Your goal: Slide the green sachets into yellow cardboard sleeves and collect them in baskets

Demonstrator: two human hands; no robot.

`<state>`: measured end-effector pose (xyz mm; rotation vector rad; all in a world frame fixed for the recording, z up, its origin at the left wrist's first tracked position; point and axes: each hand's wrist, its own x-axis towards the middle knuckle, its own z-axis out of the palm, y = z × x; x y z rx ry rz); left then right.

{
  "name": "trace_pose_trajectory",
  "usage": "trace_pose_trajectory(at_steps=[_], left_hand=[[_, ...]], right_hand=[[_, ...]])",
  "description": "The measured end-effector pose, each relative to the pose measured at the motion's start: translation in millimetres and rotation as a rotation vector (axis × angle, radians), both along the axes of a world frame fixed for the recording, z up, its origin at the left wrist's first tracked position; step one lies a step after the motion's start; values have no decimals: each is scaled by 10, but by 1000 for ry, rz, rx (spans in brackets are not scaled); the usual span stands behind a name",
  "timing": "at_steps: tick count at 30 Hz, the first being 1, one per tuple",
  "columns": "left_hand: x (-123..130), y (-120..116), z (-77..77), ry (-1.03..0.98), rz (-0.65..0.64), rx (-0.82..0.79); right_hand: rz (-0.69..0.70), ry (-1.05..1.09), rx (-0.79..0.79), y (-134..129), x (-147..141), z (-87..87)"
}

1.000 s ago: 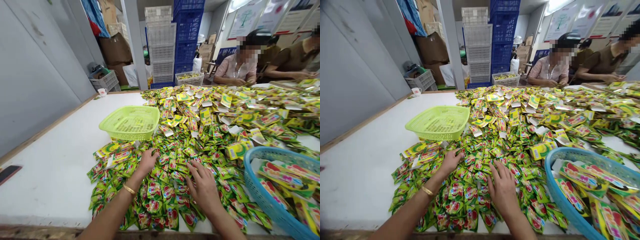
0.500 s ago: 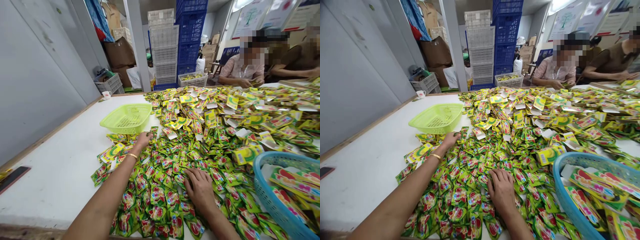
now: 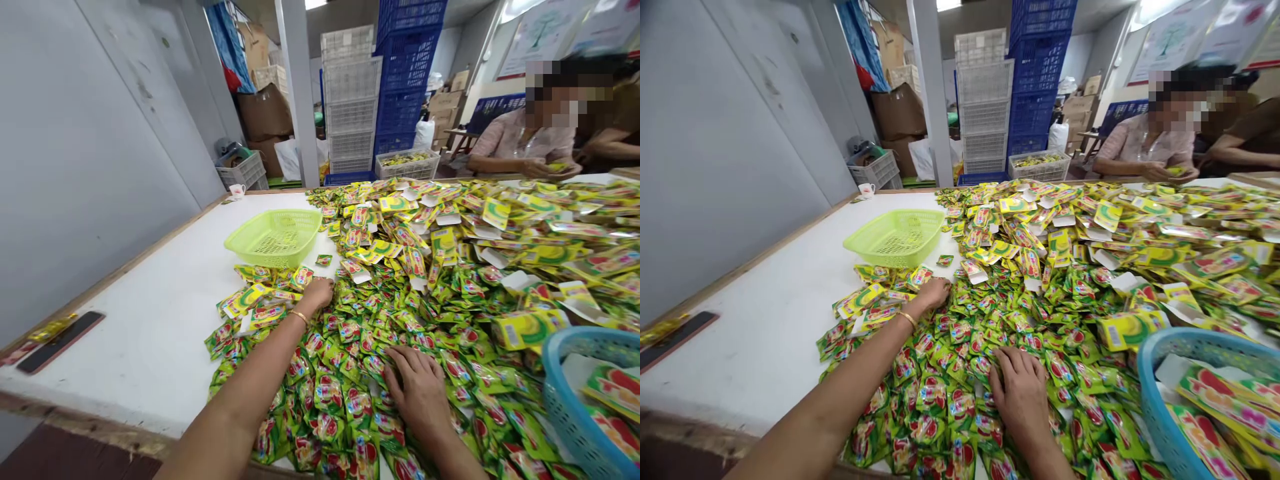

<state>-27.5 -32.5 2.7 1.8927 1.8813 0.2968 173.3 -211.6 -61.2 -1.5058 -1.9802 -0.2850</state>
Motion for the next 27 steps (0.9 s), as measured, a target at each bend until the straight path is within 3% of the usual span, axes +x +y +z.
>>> trace_pose_trajectory(at_steps=[7, 9, 12, 15, 18, 22, 27], left_hand=[[-271, -493, 7, -428, 274, 193], [-352, -610, -3, -556, 333, 201], [-412, -740, -78, -972, 449, 149], [-407, -821, -187, -1302, 493, 81], [-405, -853, -247, -1349, 476, 69], [-487, -825, -210, -1454, 433, 60], [-548, -786, -172, -1572, 472, -15]], right_hand=[[47, 28, 14, -23, 36, -19], [61, 40, 57, -36, 22, 60], [98, 56, 102, 54, -50, 304], [89, 10, 3, 369, -172, 593], [3, -125, -206, 861, -297, 769], [-58, -252, -337, 1482, -434, 756], [-84, -407, -476, 1925, -552, 622]])
